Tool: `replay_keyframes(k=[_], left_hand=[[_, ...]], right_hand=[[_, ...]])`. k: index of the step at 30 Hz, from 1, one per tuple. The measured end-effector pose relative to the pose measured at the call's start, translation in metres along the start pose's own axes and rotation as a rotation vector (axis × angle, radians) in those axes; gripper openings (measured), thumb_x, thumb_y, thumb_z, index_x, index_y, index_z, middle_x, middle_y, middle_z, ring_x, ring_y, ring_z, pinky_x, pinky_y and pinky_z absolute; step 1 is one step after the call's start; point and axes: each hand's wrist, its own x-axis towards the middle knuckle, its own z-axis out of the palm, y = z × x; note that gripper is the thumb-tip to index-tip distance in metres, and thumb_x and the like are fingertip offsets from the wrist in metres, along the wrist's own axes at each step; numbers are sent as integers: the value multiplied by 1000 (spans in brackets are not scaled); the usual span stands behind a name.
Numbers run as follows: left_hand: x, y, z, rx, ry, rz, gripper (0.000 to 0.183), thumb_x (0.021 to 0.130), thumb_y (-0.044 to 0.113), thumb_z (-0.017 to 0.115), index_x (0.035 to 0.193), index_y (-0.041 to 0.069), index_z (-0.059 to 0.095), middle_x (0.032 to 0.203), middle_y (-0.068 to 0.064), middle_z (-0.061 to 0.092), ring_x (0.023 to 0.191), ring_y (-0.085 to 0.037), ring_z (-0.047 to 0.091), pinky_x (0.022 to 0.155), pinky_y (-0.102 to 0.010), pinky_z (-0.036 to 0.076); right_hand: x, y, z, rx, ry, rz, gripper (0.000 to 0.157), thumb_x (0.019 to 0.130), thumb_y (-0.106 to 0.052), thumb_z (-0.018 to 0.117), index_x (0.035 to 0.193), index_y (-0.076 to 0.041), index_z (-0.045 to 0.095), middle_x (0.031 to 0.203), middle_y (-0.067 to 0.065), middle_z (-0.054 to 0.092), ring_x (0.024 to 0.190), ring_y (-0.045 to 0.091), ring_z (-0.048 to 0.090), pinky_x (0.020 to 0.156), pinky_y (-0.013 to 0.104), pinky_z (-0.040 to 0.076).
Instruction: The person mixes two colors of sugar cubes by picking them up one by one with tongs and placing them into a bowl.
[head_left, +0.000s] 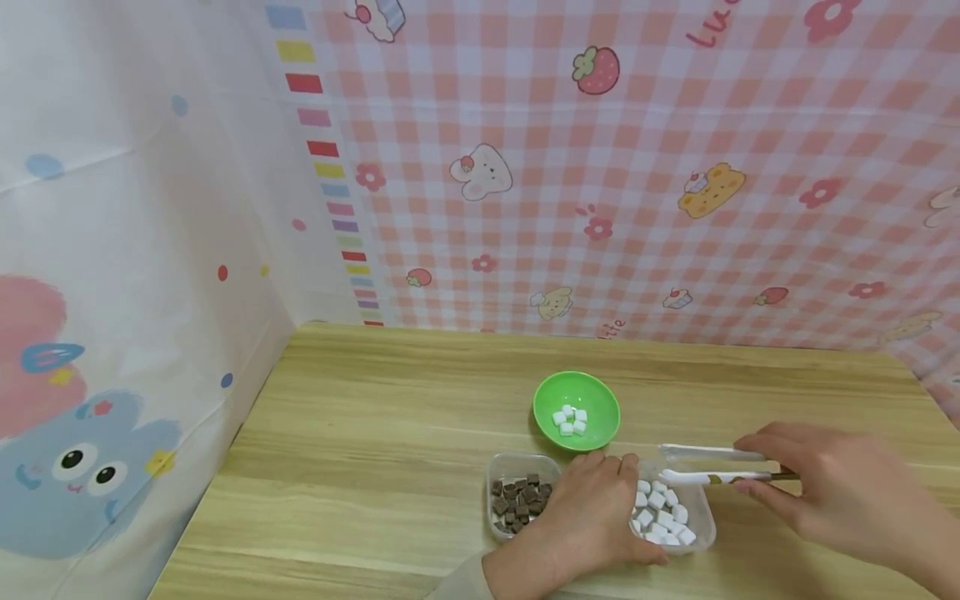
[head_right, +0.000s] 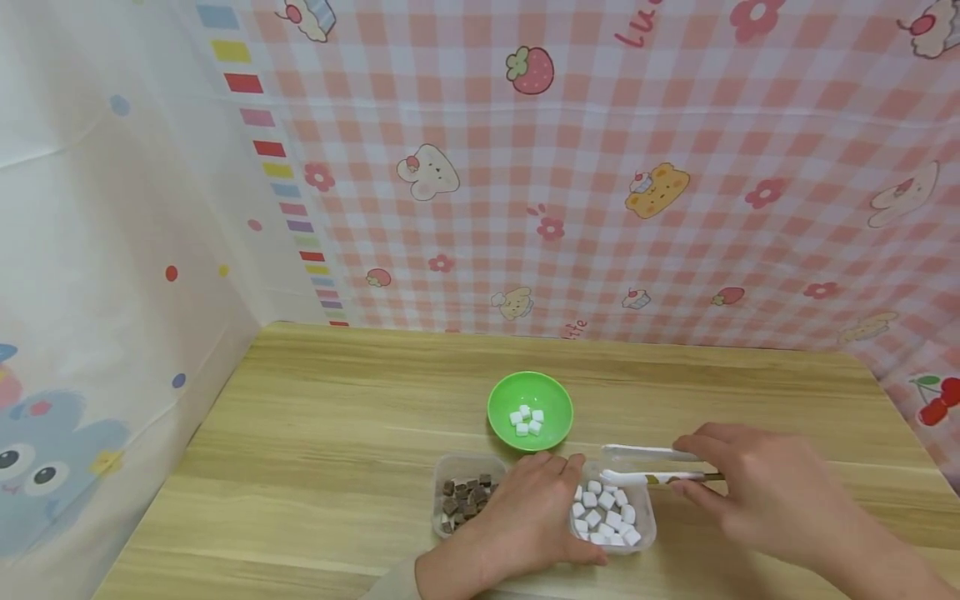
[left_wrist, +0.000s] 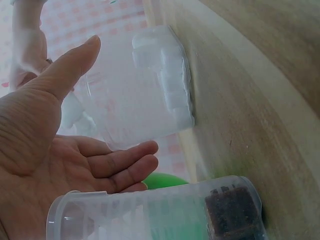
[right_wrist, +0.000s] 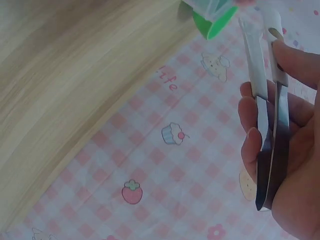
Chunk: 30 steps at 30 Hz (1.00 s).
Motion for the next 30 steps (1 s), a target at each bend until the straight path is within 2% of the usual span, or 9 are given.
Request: replay_keyframes(k=[4,5,6,9,12,18,21,25,30], left_hand=[[0,0,0,3,7,3,90,68,78,82,127,13,63,105,9,65,97,-5,54,98,-21,44],[0,-1,0,2,8,3,89,68,78,82,125,13,63,103,9,65,96,-5,54,97,-21,44],[0,-1,0,0,8,4,87,68,78,82,124,13,63,101,9,64,95,-5,54,97,-21,44],[0,-1,0,-8,2,2,86,68,78,82,123,14,63,99,9,63,94,-5,53,96,-21,44],[0,-1,0,-12,0,4,88,68,78,82,125,13,63,101,9,64,94,-5,53,96,-21,45],[-1,-2,0,-9,16,15,83,68,77,83,119,15,63,97,10,62,90,-5,51,92,-20,45],[-1,-2,0,-14,17,16,82,68,77,83,118,15,63,96,10,61,90,-5,51,92,-20,44],[-1,-2,1,-9,22,22,83,68,77,83,119,15,63,96,10,62,90,-5,51,93,-20,44],[0,-2,1,11,30,32,82,68,79,82,117,15,63,95,10,61,90,-5,51,93,-20,45]], right_hand=[[-1,-4,7,18,-23,-51,66,101,-73,39,91,-20,78,83,-14,69,62,-12,49,47,13,36],[-1,-4,9,22,-31,-67,65,101,-72,41,91,-20,78,83,-15,69,62,-11,49,46,13,36],[-1,-5,11,28,-47,-79,59,100,-70,50,91,-19,78,84,-14,69,63,-12,48,47,14,36],[-1,-7,14,53,-108,-94,34,84,-52,84,91,-19,78,85,-17,67,65,-12,47,47,17,38],[1,-11,16,76,-166,-95,36,61,-29,97,91,-21,78,86,-22,63,67,-12,46,48,20,39],[7,-15,16,114,-226,-124,32,62,-26,96,87,-24,76,82,-25,59,66,-11,40,48,19,35],[10,-16,17,119,-247,-134,32,63,-27,96,79,-31,68,75,-29,47,62,-10,32,48,17,29],[13,-17,21,113,-269,-154,41,63,-28,95,70,-37,55,70,-28,31,59,-8,23,49,15,21],[15,-20,26,124,-304,-163,39,63,-27,95,66,-34,56,68,-27,31,57,-8,23,47,15,22]])
